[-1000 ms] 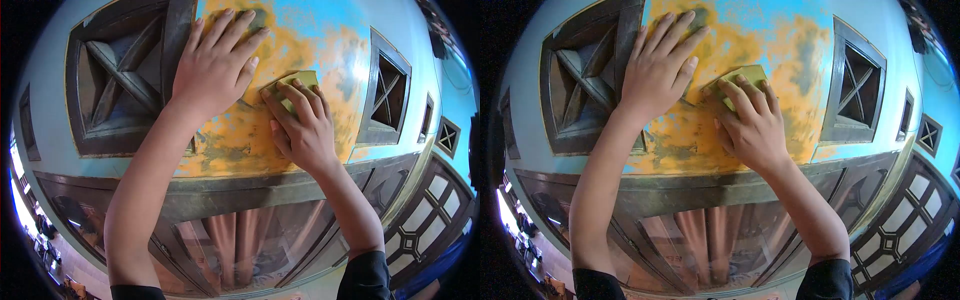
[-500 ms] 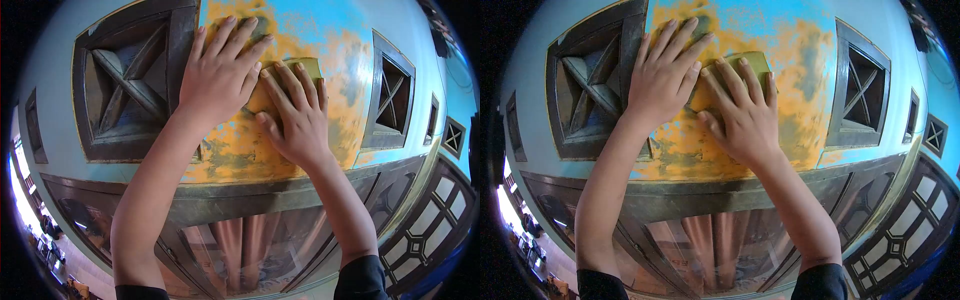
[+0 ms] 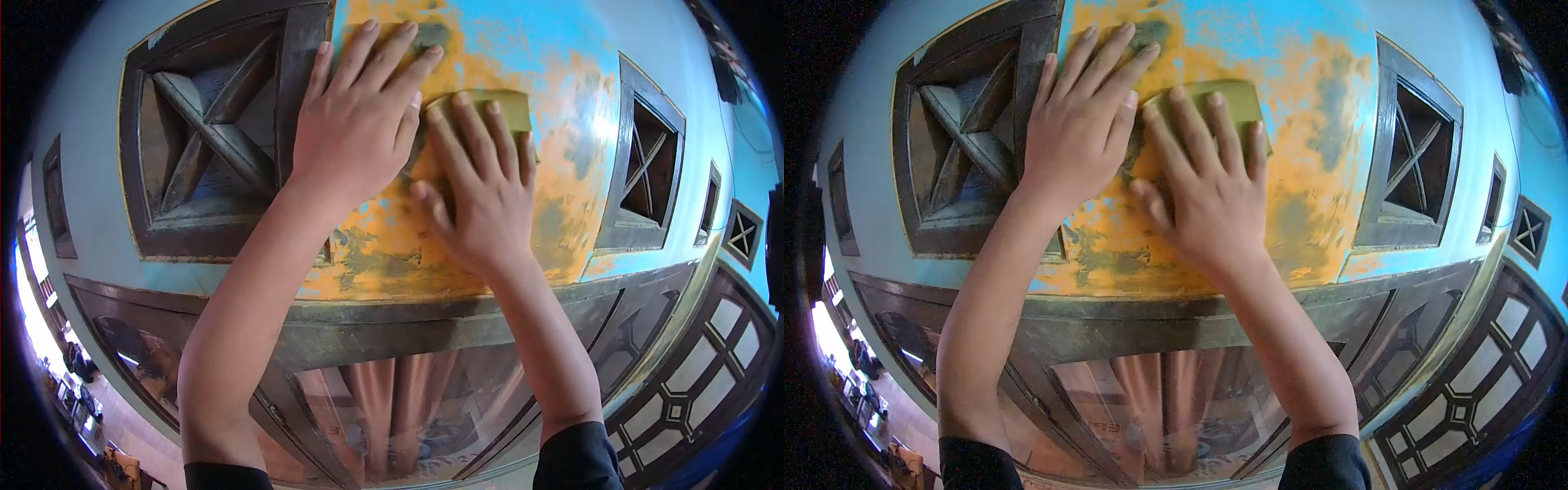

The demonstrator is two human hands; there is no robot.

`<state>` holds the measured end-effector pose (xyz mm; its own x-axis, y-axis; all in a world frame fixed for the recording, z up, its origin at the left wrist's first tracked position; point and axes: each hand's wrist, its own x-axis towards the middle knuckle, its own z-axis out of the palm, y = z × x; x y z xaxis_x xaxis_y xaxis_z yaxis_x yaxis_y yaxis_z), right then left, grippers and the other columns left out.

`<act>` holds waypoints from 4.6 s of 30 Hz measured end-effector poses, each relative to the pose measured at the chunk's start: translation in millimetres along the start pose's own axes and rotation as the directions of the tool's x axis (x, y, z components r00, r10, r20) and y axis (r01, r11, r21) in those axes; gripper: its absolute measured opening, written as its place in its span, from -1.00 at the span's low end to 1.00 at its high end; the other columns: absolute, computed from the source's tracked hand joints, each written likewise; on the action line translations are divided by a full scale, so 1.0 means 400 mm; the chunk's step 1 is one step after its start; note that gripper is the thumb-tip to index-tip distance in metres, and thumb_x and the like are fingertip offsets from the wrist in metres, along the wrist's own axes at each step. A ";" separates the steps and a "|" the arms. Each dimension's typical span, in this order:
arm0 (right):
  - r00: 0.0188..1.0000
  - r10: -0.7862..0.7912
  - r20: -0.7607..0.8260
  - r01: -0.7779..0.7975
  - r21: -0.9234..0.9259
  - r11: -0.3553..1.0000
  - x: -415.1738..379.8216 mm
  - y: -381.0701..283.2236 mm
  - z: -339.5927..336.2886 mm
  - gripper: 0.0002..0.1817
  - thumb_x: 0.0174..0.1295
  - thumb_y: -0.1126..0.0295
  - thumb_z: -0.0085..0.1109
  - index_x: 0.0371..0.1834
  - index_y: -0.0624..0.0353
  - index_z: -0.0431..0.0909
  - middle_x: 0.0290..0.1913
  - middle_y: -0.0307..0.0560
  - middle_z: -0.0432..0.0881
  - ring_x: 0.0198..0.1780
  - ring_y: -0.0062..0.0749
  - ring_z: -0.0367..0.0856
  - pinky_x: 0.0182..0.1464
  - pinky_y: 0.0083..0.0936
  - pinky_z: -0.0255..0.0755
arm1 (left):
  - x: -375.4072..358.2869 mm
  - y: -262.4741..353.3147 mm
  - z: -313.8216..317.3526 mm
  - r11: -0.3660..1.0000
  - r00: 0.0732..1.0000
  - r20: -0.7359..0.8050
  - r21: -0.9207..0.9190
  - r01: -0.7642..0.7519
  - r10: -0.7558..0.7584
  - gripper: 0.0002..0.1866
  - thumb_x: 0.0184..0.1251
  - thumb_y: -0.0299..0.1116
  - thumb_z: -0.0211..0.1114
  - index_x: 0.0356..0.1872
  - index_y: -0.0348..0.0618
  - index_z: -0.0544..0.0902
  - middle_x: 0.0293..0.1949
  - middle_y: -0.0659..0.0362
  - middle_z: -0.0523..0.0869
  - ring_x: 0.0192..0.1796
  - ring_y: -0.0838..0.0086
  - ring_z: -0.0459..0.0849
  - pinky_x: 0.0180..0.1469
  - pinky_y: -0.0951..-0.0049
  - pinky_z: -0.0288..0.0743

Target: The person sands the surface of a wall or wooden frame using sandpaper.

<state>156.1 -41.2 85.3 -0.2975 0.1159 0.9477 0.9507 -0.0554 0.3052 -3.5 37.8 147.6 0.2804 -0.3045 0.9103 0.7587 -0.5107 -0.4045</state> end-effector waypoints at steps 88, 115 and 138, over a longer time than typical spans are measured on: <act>0.841 -0.540 -0.012 0.516 0.315 0.797 -0.050 0.281 -0.053 -0.62 0.07 0.20 0.28 -0.06 0.13 0.65 0.03 -0.11 0.68 0.25 -0.12 0.57 0.55 -0.08 0.23 | -0.020 0.301 -0.009 0.702 0.967 0.097 -0.705 -0.100 0.236 -0.07 0.51 0.42 -0.27 0.56 -0.18 0.26 0.58 -0.12 0.20 0.62 -0.09 0.10 0.59 -0.06 0.03; 0.982 -0.188 0.010 0.185 0.140 0.973 -0.123 0.386 -0.112 -0.54 0.24 0.17 0.26 0.25 -0.27 0.59 0.47 -0.22 0.42 0.51 -0.15 0.32 0.56 0.02 0.11 | 0.340 0.146 0.009 0.968 0.934 0.342 0.250 0.016 -0.104 -0.14 0.57 0.24 -0.10 0.65 -0.14 -0.02 0.67 -0.01 -0.09 0.69 0.07 -0.22 0.68 0.07 -0.29; 0.984 -0.179 -0.014 0.179 0.146 0.973 -0.126 0.386 -0.103 -0.55 0.24 0.16 0.26 0.24 -0.24 0.60 0.45 -0.20 0.45 0.50 -0.15 0.35 0.56 0.02 0.11 | 0.321 0.138 0.051 0.955 0.958 0.283 0.295 -0.035 -0.052 -0.05 0.51 0.30 -0.07 0.63 -0.23 -0.04 0.65 -0.11 -0.08 0.68 -0.03 -0.22 0.67 0.01 -0.32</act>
<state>314.1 -96.6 88.3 -0.4642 0.1103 0.8788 0.8844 0.1120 0.4531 86.3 -13.0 243.8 0.3954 -0.0379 0.9177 0.8880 -0.2397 -0.3925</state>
